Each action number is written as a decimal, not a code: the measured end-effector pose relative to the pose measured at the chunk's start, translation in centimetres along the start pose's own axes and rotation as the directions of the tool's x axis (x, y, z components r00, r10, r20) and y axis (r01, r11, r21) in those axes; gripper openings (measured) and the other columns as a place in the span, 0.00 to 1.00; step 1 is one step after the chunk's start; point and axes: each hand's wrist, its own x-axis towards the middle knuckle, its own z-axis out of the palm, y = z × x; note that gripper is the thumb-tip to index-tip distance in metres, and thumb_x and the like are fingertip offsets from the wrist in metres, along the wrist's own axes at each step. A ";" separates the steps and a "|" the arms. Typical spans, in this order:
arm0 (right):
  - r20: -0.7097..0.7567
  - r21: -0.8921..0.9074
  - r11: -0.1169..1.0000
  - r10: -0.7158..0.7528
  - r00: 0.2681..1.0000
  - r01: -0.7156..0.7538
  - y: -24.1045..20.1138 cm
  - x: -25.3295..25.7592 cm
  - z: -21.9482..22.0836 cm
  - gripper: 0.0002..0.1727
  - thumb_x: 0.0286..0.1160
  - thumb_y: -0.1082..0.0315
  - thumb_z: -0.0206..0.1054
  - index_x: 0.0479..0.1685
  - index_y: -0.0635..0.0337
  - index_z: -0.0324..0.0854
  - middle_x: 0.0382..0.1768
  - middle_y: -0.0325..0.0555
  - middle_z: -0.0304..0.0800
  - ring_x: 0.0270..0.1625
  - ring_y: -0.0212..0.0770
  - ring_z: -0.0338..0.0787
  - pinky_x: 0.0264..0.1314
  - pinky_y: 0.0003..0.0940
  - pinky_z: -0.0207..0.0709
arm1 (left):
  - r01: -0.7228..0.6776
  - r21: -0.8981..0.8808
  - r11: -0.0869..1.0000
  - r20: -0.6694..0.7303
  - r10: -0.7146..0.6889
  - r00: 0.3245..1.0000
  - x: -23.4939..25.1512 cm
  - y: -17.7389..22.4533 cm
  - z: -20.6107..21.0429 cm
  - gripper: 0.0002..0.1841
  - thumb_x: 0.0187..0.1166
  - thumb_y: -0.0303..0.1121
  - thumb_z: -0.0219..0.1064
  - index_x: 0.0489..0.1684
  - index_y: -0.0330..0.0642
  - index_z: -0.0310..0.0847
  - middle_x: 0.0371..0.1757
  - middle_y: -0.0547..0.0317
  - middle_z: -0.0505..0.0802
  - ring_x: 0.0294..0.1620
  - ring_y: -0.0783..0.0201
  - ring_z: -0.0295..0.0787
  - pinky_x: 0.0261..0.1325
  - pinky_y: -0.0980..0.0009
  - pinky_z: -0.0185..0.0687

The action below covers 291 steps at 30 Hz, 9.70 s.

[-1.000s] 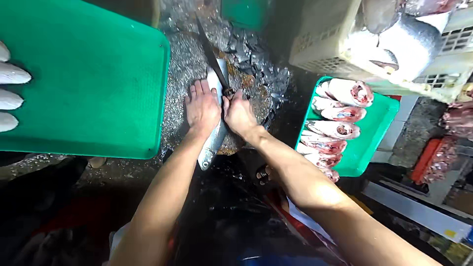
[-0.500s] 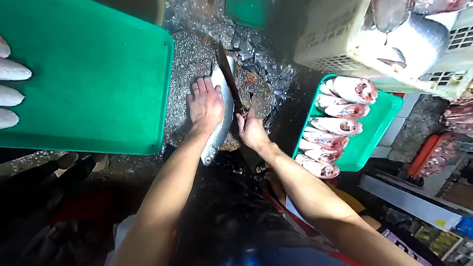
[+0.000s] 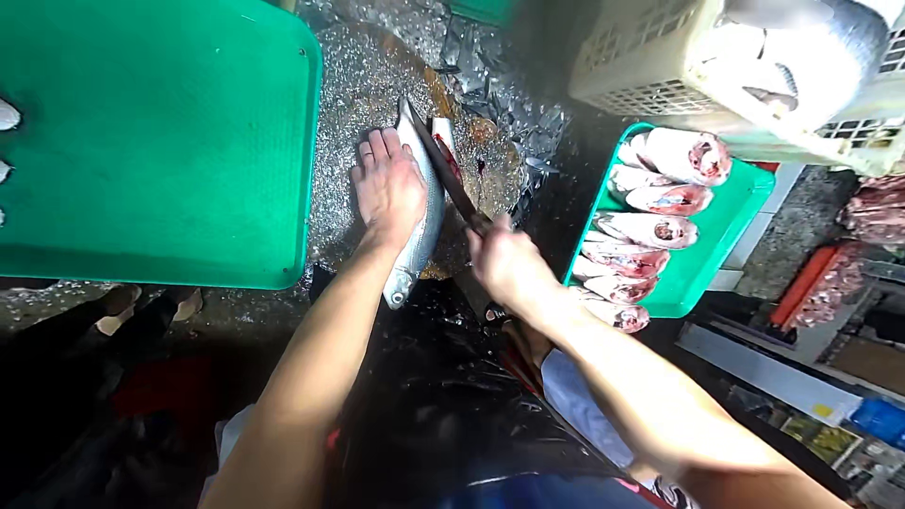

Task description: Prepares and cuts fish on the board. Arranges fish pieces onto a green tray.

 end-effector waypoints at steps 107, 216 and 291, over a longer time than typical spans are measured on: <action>-0.016 0.070 0.986 -0.154 0.988 0.154 -2.7 -0.4 -1.5 0.23 0.92 0.47 0.49 0.64 0.58 0.69 0.25 0.47 0.84 0.27 0.51 0.91 0.27 0.52 0.86 | 0.046 -0.125 0.991 -0.061 -0.054 0.997 -4.2 -2.4 0.9 0.28 0.92 0.47 0.41 0.77 0.37 0.71 0.74 0.37 0.78 0.78 0.39 0.73 0.74 0.45 0.73; -0.177 0.057 0.951 -0.291 0.940 0.305 4.6 -5.2 9.9 0.25 0.92 0.46 0.49 0.63 0.61 0.71 0.24 0.49 0.85 0.28 0.53 0.92 0.30 0.54 0.87 | 0.147 -0.378 0.914 -0.127 -0.208 0.970 -9.7 -3.4 3.8 0.26 0.91 0.45 0.44 0.77 0.36 0.67 0.81 0.36 0.72 0.84 0.42 0.67 0.83 0.49 0.65; 0.013 -0.070 0.942 -0.328 0.945 0.328 2.5 -3.1 9.2 0.26 0.91 0.43 0.50 0.64 0.59 0.68 0.25 0.47 0.85 0.28 0.52 0.92 0.28 0.53 0.86 | 0.206 -0.504 0.839 -0.235 -0.363 0.901 -14.7 -2.4 6.9 0.24 0.89 0.39 0.47 0.78 0.36 0.66 0.76 0.38 0.77 0.78 0.44 0.72 0.77 0.50 0.69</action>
